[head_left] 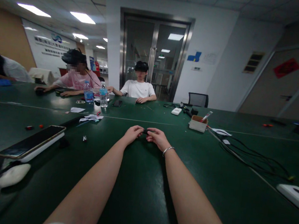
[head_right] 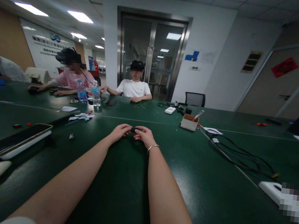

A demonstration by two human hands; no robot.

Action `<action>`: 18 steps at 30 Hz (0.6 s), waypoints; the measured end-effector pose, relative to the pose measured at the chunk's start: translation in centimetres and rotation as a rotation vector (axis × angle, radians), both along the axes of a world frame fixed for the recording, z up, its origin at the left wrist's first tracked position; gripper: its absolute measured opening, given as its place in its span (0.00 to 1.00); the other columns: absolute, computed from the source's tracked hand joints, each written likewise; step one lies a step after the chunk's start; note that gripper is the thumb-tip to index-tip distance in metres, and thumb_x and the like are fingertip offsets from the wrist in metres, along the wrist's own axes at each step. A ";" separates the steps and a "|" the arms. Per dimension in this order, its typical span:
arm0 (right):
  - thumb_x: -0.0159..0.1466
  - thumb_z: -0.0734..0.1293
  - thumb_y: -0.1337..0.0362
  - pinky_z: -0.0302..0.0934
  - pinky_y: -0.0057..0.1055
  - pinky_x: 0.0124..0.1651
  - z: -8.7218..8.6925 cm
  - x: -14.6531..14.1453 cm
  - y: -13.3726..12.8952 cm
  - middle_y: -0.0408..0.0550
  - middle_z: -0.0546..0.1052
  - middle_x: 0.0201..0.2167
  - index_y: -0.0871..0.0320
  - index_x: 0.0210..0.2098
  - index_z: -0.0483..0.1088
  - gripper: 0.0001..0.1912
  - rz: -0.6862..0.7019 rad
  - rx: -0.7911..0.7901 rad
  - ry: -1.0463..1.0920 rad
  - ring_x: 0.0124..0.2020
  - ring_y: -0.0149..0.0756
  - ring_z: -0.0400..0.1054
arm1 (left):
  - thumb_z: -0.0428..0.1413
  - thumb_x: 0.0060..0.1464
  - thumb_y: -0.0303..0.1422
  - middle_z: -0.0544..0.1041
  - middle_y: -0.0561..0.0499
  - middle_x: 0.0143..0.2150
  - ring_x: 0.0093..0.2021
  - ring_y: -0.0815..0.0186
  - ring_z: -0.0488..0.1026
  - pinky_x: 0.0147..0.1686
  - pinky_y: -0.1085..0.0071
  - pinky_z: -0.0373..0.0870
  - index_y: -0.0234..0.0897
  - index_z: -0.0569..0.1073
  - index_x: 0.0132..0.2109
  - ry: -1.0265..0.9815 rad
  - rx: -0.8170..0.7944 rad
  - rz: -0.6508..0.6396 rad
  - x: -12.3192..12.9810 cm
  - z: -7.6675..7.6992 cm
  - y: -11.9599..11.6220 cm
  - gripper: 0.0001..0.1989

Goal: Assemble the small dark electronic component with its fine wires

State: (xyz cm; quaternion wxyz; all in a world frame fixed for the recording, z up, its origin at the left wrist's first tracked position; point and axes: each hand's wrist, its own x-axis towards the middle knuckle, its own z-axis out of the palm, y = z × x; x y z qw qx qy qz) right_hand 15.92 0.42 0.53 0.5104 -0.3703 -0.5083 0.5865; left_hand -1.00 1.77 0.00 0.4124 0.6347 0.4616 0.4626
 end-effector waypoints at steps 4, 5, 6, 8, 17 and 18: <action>0.57 0.69 0.73 0.68 0.21 0.23 0.1 0.0 -0.1 0.45 0.75 0.20 0.64 0.39 0.71 0.10 0.008 0.005 -0.008 0.20 0.27 0.71 | 0.52 0.51 0.41 0.72 0.51 0.29 0.28 0.71 0.67 0.26 0.76 0.62 0.34 0.72 0.39 0.018 0.005 0.019 -0.1 -0.1 0.1 0.15; 0.57 0.69 0.73 0.68 0.21 0.23 0.1 0.0 -0.1 0.44 0.75 0.20 0.64 0.39 0.72 0.09 0.009 0.007 -0.009 0.20 0.27 0.71 | 0.53 0.50 0.40 0.73 0.50 0.30 0.29 0.70 0.68 0.26 0.76 0.62 0.34 0.72 0.40 0.019 0.008 0.022 -0.1 -0.1 0.1 0.15; 0.57 0.69 0.73 0.68 0.21 0.23 0.1 0.0 -0.1 0.44 0.75 0.20 0.64 0.39 0.72 0.09 0.010 0.007 -0.008 0.20 0.27 0.71 | 0.54 0.50 0.39 0.73 0.50 0.32 0.30 0.70 0.68 0.26 0.76 0.62 0.34 0.72 0.40 0.018 0.010 0.022 -0.1 -0.1 0.1 0.14; 0.57 0.69 0.73 0.68 0.20 0.24 0.2 0.0 -0.2 0.44 0.75 0.20 0.64 0.39 0.72 0.09 0.010 0.002 -0.005 0.20 0.27 0.71 | 0.54 0.49 0.38 0.74 0.48 0.35 0.31 0.70 0.69 0.26 0.77 0.63 0.35 0.72 0.41 0.017 0.009 0.021 -0.1 -0.1 0.1 0.13; 0.57 0.69 0.73 0.68 0.21 0.23 0.2 0.0 -0.2 0.44 0.75 0.20 0.63 0.38 0.72 0.09 0.008 0.001 -0.003 0.20 0.27 0.71 | 0.51 0.52 0.39 0.74 0.49 0.31 0.28 0.71 0.68 0.25 0.77 0.61 0.34 0.73 0.39 0.025 0.000 0.053 0.1 0.2 -0.2 0.13; 0.57 0.69 0.73 0.68 0.21 0.23 0.1 0.0 -0.2 0.44 0.75 0.20 0.63 0.38 0.72 0.09 0.007 0.001 -0.001 0.20 0.27 0.71 | 0.50 0.53 0.40 0.73 0.50 0.29 0.27 0.71 0.67 0.24 0.76 0.61 0.34 0.73 0.39 0.028 -0.005 0.055 0.1 0.3 -0.2 0.15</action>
